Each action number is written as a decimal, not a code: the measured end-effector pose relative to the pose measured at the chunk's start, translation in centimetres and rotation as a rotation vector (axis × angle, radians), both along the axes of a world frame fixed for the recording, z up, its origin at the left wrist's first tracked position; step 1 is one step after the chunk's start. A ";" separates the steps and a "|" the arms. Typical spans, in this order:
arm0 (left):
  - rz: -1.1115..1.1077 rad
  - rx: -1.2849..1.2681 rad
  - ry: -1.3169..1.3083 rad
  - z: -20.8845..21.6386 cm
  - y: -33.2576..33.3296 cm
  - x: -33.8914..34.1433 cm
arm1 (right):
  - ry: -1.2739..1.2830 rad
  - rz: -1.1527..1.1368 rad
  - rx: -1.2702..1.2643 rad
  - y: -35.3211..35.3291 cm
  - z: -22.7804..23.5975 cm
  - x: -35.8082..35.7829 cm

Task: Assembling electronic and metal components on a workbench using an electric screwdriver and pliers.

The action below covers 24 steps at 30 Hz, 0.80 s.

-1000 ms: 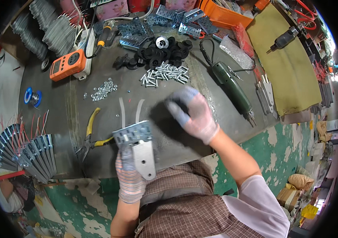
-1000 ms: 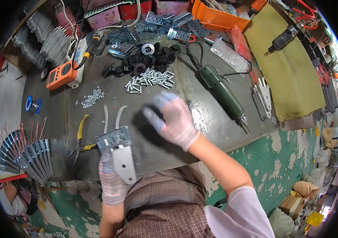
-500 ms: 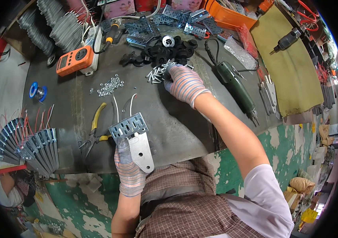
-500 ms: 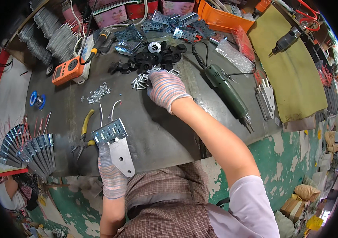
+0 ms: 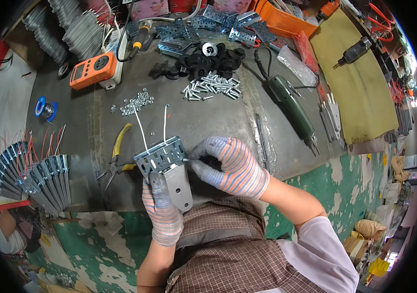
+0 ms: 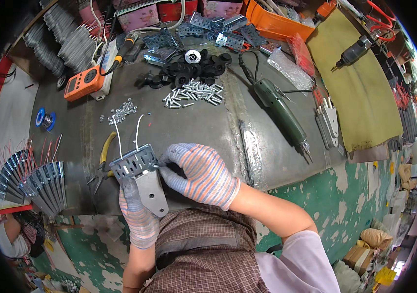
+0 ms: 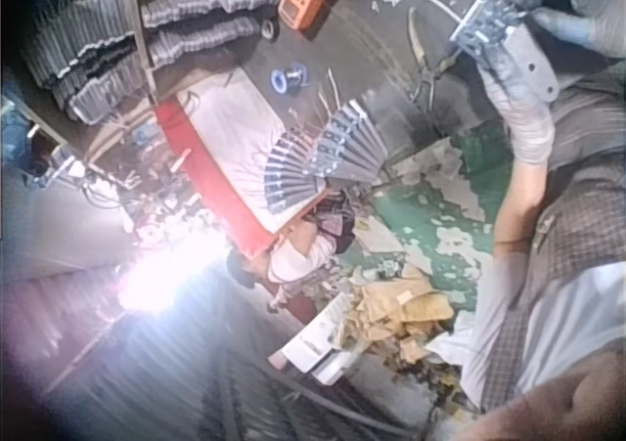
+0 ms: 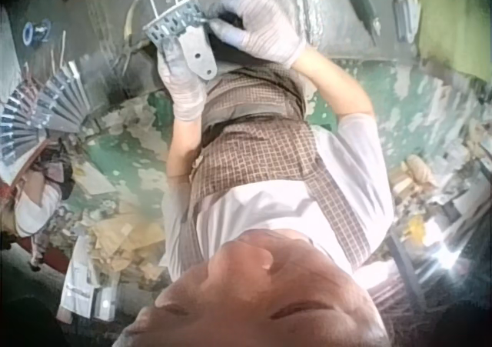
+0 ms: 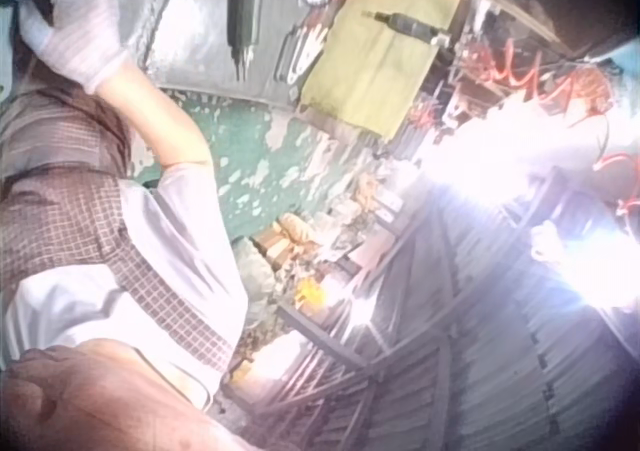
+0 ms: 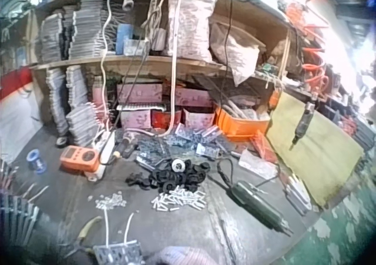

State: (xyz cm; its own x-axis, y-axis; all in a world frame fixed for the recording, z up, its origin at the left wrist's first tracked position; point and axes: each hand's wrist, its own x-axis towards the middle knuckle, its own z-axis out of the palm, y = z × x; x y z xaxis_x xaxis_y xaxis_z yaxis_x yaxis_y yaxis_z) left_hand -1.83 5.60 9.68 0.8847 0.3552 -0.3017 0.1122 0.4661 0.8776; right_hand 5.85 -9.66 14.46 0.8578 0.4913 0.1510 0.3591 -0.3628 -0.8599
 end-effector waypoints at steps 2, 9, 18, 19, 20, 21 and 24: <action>0.014 0.055 -0.024 0.4 -0.5 -0.1 | -0.046 -0.018 -0.081 0.2 -0.1 0.0; 0.013 0.234 -0.084 0.1 -0.5 -0.4 | -0.062 -0.065 -0.082 0.9 0.0 -0.3; -0.104 0.445 -0.097 -0.5 -0.3 -0.4 | -0.141 -0.079 -0.175 1.0 -1.5 -0.6; -0.089 0.367 -0.091 -0.3 -0.3 -0.5 | 0.069 -0.083 -0.064 0.7 -1.1 -0.3; -0.080 0.289 -0.088 -0.2 -0.4 -0.5 | 0.414 -0.097 0.075 0.4 -1.0 0.2; -0.084 0.286 -0.090 -0.4 -0.4 -0.6 | 0.697 -0.047 0.293 0.2 -1.4 0.8; -0.087 0.199 -0.095 -1.3 -0.3 -0.7 | 0.822 -0.014 0.314 0.2 -1.9 0.7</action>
State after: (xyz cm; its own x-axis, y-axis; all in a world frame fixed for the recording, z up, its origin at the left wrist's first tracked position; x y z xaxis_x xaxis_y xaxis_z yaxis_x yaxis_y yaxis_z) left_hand -2.53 5.34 8.35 0.9357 0.3203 -0.1477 0.0575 0.2746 0.9598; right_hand 6.53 -9.42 12.52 0.7601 0.5192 -0.3907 -0.4201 -0.0660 -0.9051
